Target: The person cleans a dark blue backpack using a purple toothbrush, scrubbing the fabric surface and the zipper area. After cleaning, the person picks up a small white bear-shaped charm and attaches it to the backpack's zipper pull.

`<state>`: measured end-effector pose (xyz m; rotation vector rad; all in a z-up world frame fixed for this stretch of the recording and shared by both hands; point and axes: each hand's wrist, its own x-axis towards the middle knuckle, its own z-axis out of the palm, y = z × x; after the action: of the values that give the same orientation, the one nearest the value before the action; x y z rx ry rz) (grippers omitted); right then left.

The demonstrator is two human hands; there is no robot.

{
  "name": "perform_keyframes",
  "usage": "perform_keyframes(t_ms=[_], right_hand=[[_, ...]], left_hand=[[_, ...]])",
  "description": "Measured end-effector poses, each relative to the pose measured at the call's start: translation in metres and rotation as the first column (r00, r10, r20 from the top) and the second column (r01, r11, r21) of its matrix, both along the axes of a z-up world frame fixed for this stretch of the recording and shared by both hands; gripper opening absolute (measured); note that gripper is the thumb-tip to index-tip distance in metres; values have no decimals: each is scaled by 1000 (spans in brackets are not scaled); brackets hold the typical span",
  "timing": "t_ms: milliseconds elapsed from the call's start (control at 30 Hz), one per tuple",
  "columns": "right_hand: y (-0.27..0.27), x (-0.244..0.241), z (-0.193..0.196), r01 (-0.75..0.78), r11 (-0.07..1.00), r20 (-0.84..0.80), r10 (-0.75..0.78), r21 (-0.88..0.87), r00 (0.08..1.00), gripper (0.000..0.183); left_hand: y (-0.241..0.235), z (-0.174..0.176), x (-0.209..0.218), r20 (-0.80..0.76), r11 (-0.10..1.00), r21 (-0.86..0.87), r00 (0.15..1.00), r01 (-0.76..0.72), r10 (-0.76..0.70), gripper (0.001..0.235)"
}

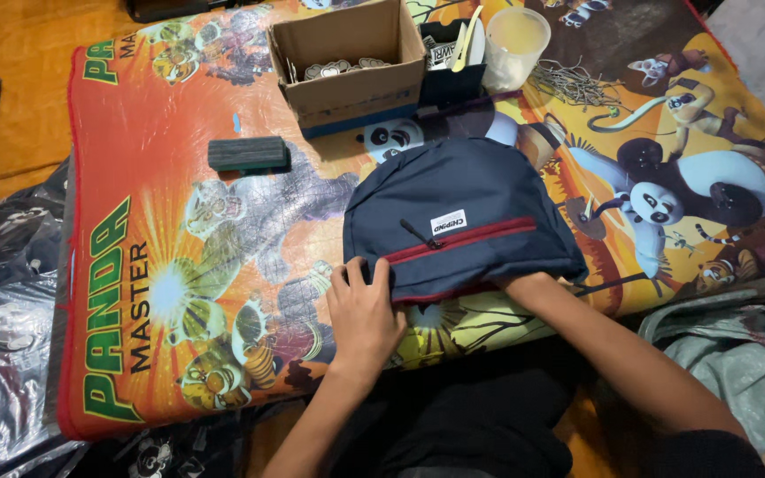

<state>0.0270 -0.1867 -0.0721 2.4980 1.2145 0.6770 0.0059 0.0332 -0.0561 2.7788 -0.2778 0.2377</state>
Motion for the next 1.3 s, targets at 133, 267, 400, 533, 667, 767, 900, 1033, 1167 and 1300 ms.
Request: perform_keyframes(t_ms=[133,267,400,533,667,767,900,1033,1167,1300], right_hand=[[-2,-13,15,-9,1000,-7,9,-8,1000,14],[-2,-22,26,-25,1000,-11,24,-17,1000,17],[-2,-28,34,-36,999,-17,36,-24,999,20],[-1,-32,41,-54,998,-31,53,-28,998,22],[9,-54,39,23,999,-222,-16,27,975,35],[8,-64,55,10,968,-475,113,249,872,49],[0,-58,91,-18,708,-568,581,706,582,19],[-10,0,101,2,686,-496,523,727,693,26],[-20,43,60,-72,956,-404,188,286,895,68],[-12,45,39,-21,990,-355,71,143,932,74]], left_hand=[[-5,8,1,-48,1000,5,999,-3,3,68],[-5,2,2,1,995,97,1000,3,-4,81],[-2,2,3,136,966,254,987,44,-81,81],[4,12,6,104,951,297,987,89,-125,73],[13,-7,18,144,916,385,974,109,-177,68],[22,-17,32,183,894,430,957,126,-223,64],[38,-14,54,135,841,473,922,261,-362,61],[39,-12,68,152,875,351,902,333,-405,65],[47,-17,82,202,848,362,856,387,-477,60],[49,-22,89,287,843,386,820,374,-495,53]])
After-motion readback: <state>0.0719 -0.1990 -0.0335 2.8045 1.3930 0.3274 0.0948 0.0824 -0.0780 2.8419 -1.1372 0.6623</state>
